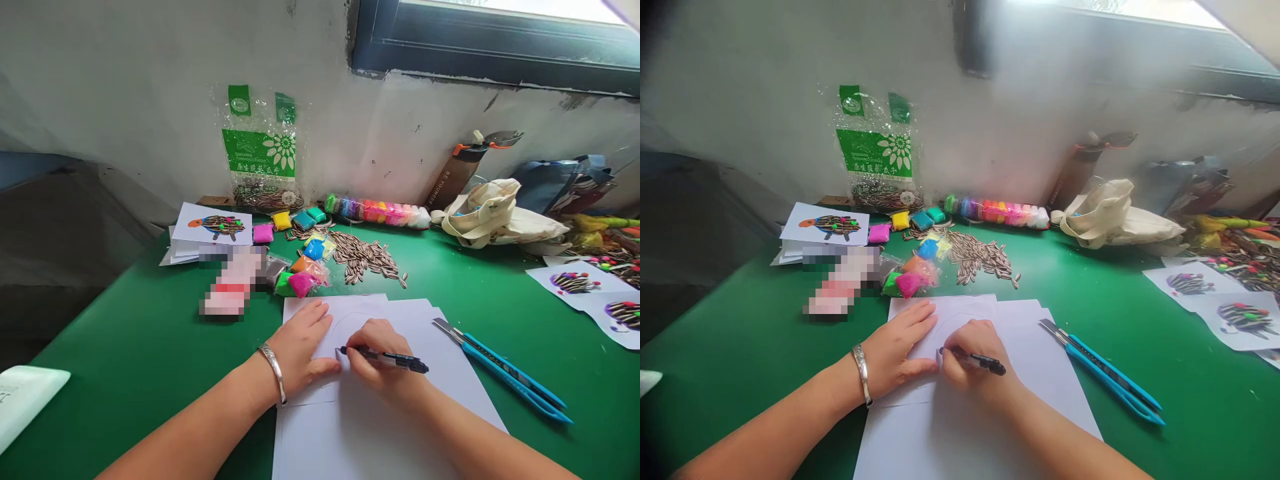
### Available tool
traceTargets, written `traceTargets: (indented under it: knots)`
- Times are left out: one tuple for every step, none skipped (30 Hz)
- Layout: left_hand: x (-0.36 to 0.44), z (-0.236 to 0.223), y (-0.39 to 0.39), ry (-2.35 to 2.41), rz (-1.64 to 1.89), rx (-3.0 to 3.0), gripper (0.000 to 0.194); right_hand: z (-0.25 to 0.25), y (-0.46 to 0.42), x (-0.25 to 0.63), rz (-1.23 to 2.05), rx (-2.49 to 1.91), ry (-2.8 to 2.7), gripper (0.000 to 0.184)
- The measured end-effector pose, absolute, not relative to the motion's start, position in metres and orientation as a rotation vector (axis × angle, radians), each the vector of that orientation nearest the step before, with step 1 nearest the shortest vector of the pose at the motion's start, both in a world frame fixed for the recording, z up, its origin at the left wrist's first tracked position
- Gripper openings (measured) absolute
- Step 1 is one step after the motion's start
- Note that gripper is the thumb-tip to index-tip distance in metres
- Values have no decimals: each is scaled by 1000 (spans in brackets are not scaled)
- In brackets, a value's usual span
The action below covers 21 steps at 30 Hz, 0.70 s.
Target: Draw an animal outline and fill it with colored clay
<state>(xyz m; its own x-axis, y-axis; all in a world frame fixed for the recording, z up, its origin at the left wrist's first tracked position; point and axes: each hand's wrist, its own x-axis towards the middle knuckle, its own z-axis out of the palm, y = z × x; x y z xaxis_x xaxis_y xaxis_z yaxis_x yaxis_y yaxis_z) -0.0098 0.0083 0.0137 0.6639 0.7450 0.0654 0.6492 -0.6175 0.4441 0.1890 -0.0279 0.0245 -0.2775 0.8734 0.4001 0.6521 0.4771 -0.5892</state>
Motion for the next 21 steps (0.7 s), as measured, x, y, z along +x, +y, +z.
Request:
traceTargets:
  knots:
    - [-10, 13, 8, 1095, 343, 2499, 68, 25, -28, 190, 404, -1265, -2023, 14]
    - [-10, 13, 8, 1095, 348, 2498, 69, 25, -28, 190, 406, -1275, -2021, 14]
    - [-10, 13, 9, 1094, 355, 2495, 69, 25, -28, 191, 409, -1284, -2020, 14]
    - [-10, 12, 9, 1092, 362, 2491, 69, 25, -28, 191, 413, -1290, -2019, 14]
    - [-11, 12, 9, 1092, 370, 2486, 68, 25, -28, 192, 418, -1293, -2018, 14]
    - [-11, 11, 9, 1093, 377, 2481, 68, 25, -28, 192, 422, -1293, -2015, 14]
    - [-11, 11, 8, 1094, 381, 2476, 68, 25, -27, 192, 425, -1290, -2012, 14]
    - [-11, 11, 8, 1096, 381, 2474, 68, 26, -27, 192, 428, -1289, -2007, 15]
    - [-11, 11, 8, 1098, 379, 2475, 69, 26, -27, 192, 430, -1289, -2003, 14]
    - [-11, 11, 8, 1098, 374, 2479, 69, 26, -27, 192, 432, -1291, -2001, 14]
    - [-11, 11, 8, 1096, 368, 2484, 70, 26, -27, 192, 431, -1292, -2000, 14]
    - [-11, 12, 8, 1093, 364, 2489, 70, 25, -26, 192, 433, -1295, -2004, 15]
    - [-11, 12, 8, 1090, 361, 2493, 70, 24, -26, 192, 433, -1294, -2009, 15]
    - [-11, 12, 8, 1089, 361, 2495, 70, 23, -26, 191, 426, -1289, -2010, 16]
    - [-11, 12, 8, 1088, 362, 2494, 69, 22, -27, 191, 420, -1285, -2008, 16]
    - [-11, 13, 8, 1089, 364, 2494, 69, 21, -27, 191, 415, -1280, -2004, 16]
    - [-11, 13, 8, 1093, 365, 2493, 69, 20, -27, 191, 413, -1276, -2001, 15]
    - [-11, 13, 8, 1096, 366, 2493, 68, 20, -28, 191, 414, -1274, -2000, 15]
    - [-11, 13, 8, 1097, 367, 2495, 68, 20, -28, 191, 421, -1273, -2001, 14]
    - [-11, 13, 8, 1097, 367, 2496, 68, 21, -28, 190, 433, -1270, -2009, 14]
    - [-11, 13, 8, 1095, 366, 2498, 68, 21, -28, 190, 446, -1264, -2018, 15]
